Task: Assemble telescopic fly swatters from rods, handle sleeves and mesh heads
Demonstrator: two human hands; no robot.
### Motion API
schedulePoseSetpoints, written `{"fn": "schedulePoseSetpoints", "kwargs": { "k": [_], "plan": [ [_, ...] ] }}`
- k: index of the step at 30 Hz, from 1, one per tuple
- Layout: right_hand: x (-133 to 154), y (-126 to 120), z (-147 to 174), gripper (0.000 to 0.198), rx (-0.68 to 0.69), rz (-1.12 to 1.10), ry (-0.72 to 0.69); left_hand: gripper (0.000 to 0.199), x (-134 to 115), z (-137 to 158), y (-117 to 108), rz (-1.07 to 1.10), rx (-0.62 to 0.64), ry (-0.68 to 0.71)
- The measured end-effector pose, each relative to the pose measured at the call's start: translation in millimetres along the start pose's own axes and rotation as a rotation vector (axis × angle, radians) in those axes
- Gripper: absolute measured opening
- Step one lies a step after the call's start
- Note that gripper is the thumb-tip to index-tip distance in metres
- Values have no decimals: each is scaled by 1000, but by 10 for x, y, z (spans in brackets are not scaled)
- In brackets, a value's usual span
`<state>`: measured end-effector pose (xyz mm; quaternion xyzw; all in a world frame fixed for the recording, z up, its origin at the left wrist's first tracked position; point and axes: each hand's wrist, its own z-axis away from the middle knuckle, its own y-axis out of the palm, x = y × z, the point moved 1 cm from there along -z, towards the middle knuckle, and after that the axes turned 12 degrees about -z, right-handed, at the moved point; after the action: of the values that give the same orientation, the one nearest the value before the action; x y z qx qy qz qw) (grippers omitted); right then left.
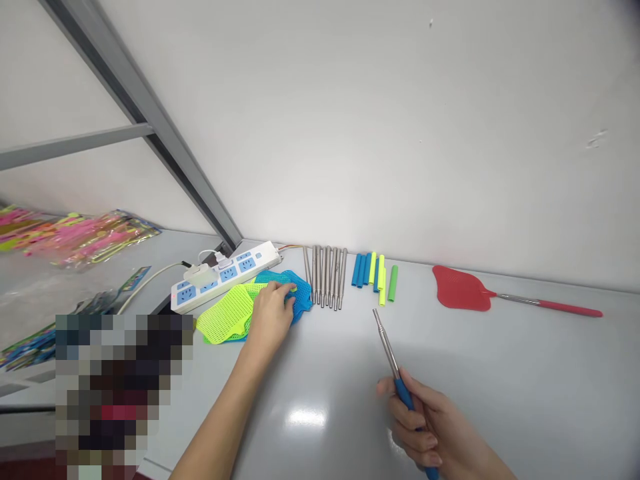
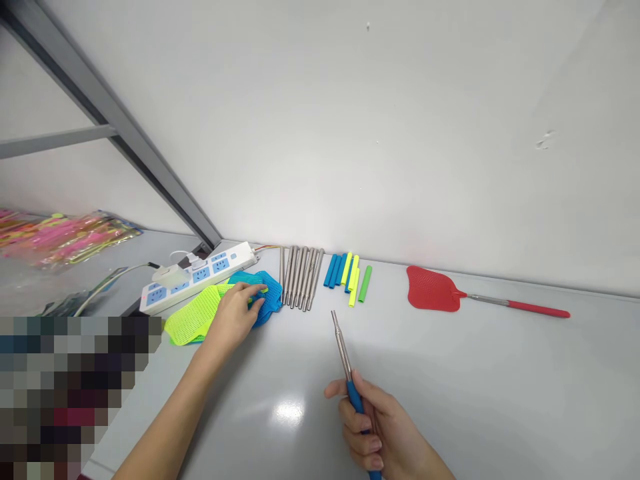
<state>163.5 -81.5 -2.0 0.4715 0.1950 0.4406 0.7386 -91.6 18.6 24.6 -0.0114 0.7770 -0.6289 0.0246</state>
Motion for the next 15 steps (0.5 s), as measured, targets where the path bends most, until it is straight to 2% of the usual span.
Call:
{"fn": "schedulePoseSetpoints", "kwargs": {
  "k": [6,11,15],
  "plan": [
    [3,-5,-2,36,-16,8,-2,20,53,-24,46,88,-19,-50],
    [-2,-15,2,35,-17,10,-1,17,61,-48,62,155,-73,21],
    [-5,-10,3,34,2,21,-14,17,42,-54,63,184,-106,22]
  ]
}}
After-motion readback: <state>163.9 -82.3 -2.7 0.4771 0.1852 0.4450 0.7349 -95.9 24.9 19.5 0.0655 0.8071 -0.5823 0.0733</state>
